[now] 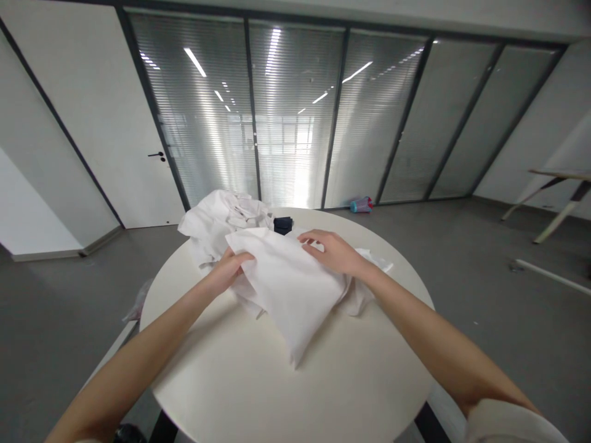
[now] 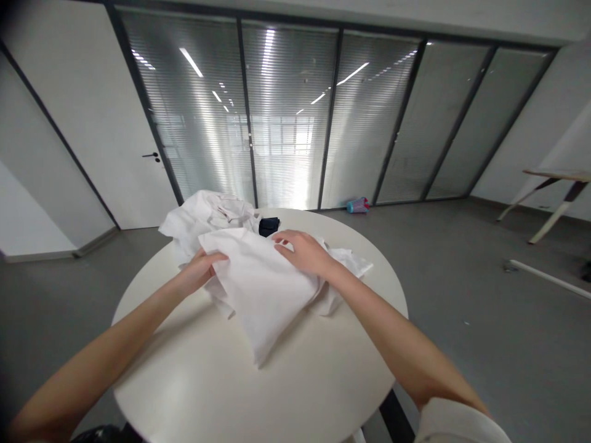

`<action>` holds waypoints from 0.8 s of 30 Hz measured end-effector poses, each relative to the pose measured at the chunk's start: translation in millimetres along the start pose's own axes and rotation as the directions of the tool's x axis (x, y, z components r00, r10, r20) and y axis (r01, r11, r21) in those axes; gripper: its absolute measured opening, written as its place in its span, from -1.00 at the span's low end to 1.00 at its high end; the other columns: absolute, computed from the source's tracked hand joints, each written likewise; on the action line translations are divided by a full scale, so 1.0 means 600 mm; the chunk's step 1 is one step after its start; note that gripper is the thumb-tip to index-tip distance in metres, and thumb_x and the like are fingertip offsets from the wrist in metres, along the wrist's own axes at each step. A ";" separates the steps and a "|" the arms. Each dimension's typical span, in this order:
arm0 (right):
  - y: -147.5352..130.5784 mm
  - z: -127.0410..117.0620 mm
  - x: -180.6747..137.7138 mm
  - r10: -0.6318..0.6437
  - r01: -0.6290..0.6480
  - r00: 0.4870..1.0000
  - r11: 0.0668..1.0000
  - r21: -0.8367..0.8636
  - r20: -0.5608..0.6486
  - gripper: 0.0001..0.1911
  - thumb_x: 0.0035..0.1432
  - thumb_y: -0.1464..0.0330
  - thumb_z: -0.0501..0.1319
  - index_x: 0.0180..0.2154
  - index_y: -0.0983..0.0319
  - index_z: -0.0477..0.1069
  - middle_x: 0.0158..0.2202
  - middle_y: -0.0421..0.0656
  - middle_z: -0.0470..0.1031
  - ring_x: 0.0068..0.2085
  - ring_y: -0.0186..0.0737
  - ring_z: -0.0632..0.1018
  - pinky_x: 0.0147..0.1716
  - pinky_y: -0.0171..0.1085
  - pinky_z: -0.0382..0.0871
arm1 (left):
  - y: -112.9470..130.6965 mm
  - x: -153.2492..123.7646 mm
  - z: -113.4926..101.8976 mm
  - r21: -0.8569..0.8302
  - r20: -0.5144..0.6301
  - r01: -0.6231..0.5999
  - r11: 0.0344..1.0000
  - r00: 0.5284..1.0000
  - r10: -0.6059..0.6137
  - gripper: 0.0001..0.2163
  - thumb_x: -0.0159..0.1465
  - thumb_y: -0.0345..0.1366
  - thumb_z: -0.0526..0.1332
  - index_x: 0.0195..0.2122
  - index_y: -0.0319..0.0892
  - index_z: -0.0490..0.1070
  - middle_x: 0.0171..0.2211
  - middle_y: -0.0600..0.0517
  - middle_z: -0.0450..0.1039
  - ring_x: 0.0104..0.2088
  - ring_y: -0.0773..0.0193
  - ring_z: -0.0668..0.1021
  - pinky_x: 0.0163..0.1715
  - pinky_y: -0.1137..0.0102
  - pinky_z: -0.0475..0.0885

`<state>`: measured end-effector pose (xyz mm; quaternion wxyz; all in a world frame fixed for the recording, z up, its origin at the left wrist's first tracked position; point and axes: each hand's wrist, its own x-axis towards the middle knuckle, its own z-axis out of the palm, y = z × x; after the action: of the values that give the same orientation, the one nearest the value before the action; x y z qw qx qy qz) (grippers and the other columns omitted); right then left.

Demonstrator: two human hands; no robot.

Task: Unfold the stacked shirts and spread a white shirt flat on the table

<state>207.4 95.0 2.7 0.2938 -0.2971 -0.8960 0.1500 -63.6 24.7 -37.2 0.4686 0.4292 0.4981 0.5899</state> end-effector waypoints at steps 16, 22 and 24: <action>0.041 0.046 -0.014 -0.141 0.087 0.904 0.985 0.149 0.403 -0.85 0.16 0.29 0.22 -0.42 0.22 0.40 -0.45 -0.26 0.38 -0.40 -0.29 0.37 -0.37 -0.32 0.19 | -0.012 0.043 -0.060 0.789 0.161 -0.487 0.373 0.751 0.640 -0.60 0.19 -0.27 0.26 0.07 -0.11 0.39 0.08 -0.13 0.33 0.06 0.02 0.49 0.10 0.14 0.37; 0.039 0.048 -0.011 -0.079 0.049 0.968 0.990 0.129 0.238 -0.70 0.33 0.19 0.14 -0.28 0.24 0.53 -0.27 -0.12 0.52 -0.24 -0.20 0.50 -0.18 -0.26 0.36 | -0.012 0.039 -0.048 0.734 0.159 -0.413 0.539 0.876 0.456 -0.66 0.24 -0.06 0.23 -0.05 -0.13 0.49 -0.18 -0.03 0.56 -0.17 0.11 0.57 -0.11 0.28 0.44; 0.060 0.039 -0.009 0.039 -0.032 0.997 0.994 -0.107 0.061 -0.75 0.30 0.24 0.18 -0.13 0.22 0.55 -0.11 -0.03 0.51 -0.09 -0.09 0.50 -0.02 -0.16 0.34 | -0.005 0.044 -0.050 0.674 0.103 -0.398 0.623 0.885 0.454 -0.72 0.20 -0.08 0.22 -0.22 -0.16 0.53 -0.23 -0.03 0.58 -0.17 0.10 0.56 -0.13 0.32 0.44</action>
<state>212.9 117.5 -34.0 0.2465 -0.3232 -0.9062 0.1169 -97.5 45.0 -43.1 0.1064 0.6520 0.5797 0.4771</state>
